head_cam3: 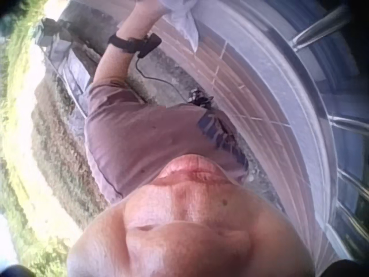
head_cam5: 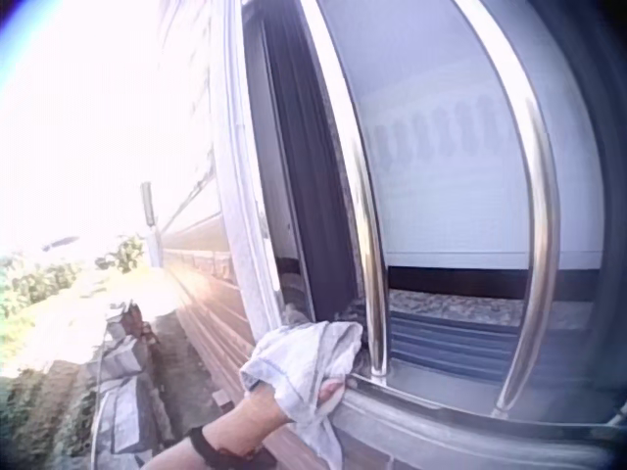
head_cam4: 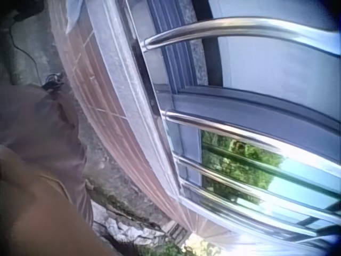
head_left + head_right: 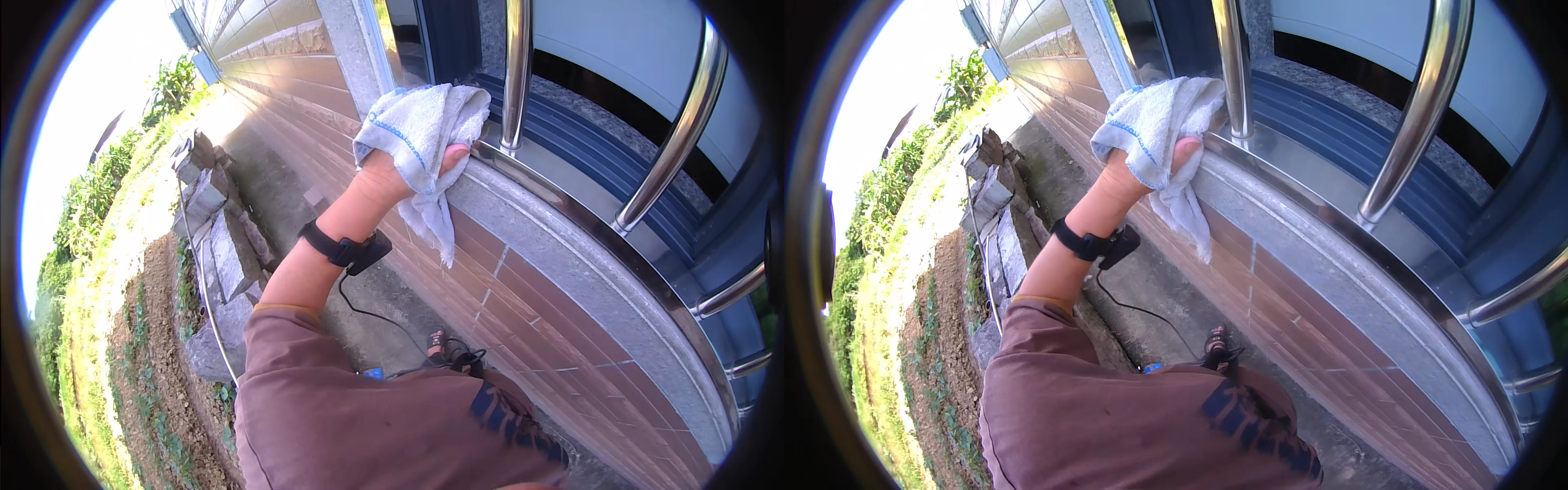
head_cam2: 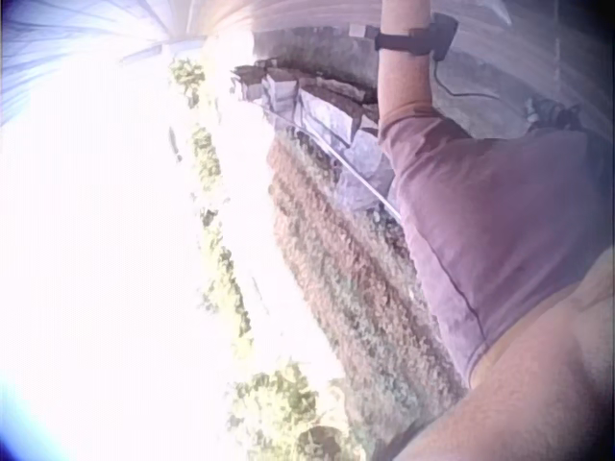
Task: Cleaning the exterior window frame and glass with a white cloth.
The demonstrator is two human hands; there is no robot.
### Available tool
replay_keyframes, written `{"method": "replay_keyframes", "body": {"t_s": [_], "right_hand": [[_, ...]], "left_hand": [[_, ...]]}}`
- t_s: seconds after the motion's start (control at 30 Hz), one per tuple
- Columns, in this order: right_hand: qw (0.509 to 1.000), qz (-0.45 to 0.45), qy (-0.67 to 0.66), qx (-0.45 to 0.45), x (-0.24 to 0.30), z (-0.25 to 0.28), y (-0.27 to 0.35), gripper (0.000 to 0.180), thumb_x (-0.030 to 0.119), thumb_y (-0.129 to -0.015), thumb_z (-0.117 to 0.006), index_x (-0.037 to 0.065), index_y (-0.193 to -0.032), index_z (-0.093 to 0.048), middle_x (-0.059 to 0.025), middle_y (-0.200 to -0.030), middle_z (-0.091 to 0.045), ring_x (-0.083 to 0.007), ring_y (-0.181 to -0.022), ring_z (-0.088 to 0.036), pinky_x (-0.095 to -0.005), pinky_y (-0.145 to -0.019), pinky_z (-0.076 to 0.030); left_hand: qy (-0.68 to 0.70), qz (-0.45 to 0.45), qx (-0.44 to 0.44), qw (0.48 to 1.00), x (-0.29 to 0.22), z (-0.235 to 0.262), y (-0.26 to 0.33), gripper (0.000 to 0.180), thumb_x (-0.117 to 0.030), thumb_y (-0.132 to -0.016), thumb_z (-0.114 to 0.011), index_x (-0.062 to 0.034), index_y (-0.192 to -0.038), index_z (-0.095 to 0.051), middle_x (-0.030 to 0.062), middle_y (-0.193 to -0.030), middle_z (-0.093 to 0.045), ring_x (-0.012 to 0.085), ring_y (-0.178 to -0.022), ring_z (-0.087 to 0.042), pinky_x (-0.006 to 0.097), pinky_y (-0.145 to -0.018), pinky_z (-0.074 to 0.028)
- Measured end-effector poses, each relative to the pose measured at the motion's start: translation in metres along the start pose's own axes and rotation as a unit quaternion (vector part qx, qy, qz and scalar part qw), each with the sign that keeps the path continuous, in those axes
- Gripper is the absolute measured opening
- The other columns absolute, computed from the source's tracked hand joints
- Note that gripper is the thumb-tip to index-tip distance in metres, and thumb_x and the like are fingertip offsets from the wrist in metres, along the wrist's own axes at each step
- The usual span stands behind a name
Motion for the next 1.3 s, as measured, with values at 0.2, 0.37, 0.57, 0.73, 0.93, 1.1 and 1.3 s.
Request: {"method": "replay_keyframes", "body": {"t_s": [0.2, 0.37, 0.57, 0.73, 0.93, 1.1, 1.3], "right_hand": [[1.0, 0.019, 0.011, 0.011, -0.009, 0.001, -0.002, 0.02, 0.019, -0.067, -0.063, 0.002, -0.079, -0.062, -0.0184, -0.079, -0.061, -0.0378, -0.079, -0.058, -0.0435, -0.068, -0.047], [0.999, 0.028, 0.016, 0.017, -0.018, -0.003, 0.003, 0.02, 0.019, -0.067, -0.063, 0.003, -0.078, -0.062, -0.018, -0.079, -0.061, -0.0376, -0.078, -0.058, -0.0435, -0.067, -0.047], [0.998, 0.049, 0.024, 0.021, -0.025, -0.017, 0.016, 0.019, 0.019, -0.066, -0.063, 0.003, -0.077, -0.062, -0.0176, -0.078, -0.061, -0.0374, -0.077, -0.058, -0.0435, -0.067, -0.047], [0.997, 0.066, 0.019, -0.021, -0.026, -0.035, 0.023, 0.018, 0.019, -0.066, -0.063, 0.004, -0.076, -0.062, -0.0173, -0.077, -0.061, -0.0372, -0.077, -0.058, -0.0436, -0.066, -0.046], [0.994, 0.03, -0.007, -0.107, -0.003, -0.083, 0.036, 0.017, 0.019, -0.066, -0.063, 0.004, -0.075, -0.062, -0.017, -0.076, -0.061, -0.0371, -0.076, -0.058, -0.0436, -0.066, -0.046], [0.987, -0.028, -0.001, -0.161, -0.004, -0.125, 0.046, 0.012, 0.019, -0.061, -0.066, 0.009, -0.064, -0.059, -0.0129, -0.068, -0.059, -0.0329, -0.071, -0.058, -0.0432, -0.061, -0.045], [0.981, -0.069, 0.01, -0.183, -0.045, -0.193, 0.089, 0.015, 0.018, -0.056, -0.068, 0.009, -0.066, -0.06, -0.012, -0.068, -0.059, -0.0328, -0.07, -0.058, -0.0432, -0.061, -0.046]], "left_hand": [[-0.021, 0.08, -0.063, 0.995, -0.019, -0.02, 0.0, 0.045, -0.034, -0.076, -0.059, -0.0053, -0.111, -0.056, 0.0167, -0.103, -0.058, 0.0372, -0.094, -0.054, 0.045, -0.085, -0.042], [-0.003, 0.112, -0.061, 0.992, -0.042, -0.021, 0.002, 0.036, -0.031, -0.08, -0.056, -0.0065, -0.107, -0.059, 0.0151, -0.101, -0.059, 0.035, -0.09, -0.056, 0.043, -0.083, -0.043], [0.028, 0.049, -0.009, 0.998, -0.02, -0.007, -0.012, 0.043, -0.039, -0.08, -0.057, -0.0041, -0.106, -0.06, 0.0163, -0.105, -0.058, 0.035, -0.095, -0.054, 0.042, -0.084, -0.042], [-0.041, -0.024, -0.062, 0.997, -0.021, -0.005, -0.017, 0.038, -0.024, -0.076, -0.06, -0.003, -0.108, -0.057, 0.0172, -0.098, -0.059, 0.037, -0.09, -0.055, 0.045, -0.082, -0.043], [0.039, 0.064, -0.072, 0.995, -0.058, 0.003, -0.006, 0.032, -0.015, -0.09, -0.047, 0.0056, -0.113, -0.054, 0.0165, -0.113, -0.057, 0.0274, -0.107, -0.053, 0.035, -0.096, -0.037], [0.228, 0.118, -0.103, 0.961, -0.079, -0.003, 0.006, 0.053, -0.032, -0.087, -0.05, 0.0015, -0.127, -0.043, 0.0164, -0.127, -0.047, 0.0269, -0.114, -0.048, 0.038, -0.098, -0.036], [0.16, 0.058, -0.019, 0.985, -0.105, -0.032, -0.028, 0.047, -0.021, -0.084, -0.055, -0.0026, -0.127, -0.044, 0.0147, -0.122, -0.05, 0.0301, -0.114, -0.047, 0.04, -0.098, -0.036]]}}
Point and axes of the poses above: each hand's wrist, its own y-axis away from the middle knuckle, its own z-axis out of the back of the hand, x = y × z, the point moved 1 cm from there along -y, towards the middle knuckle
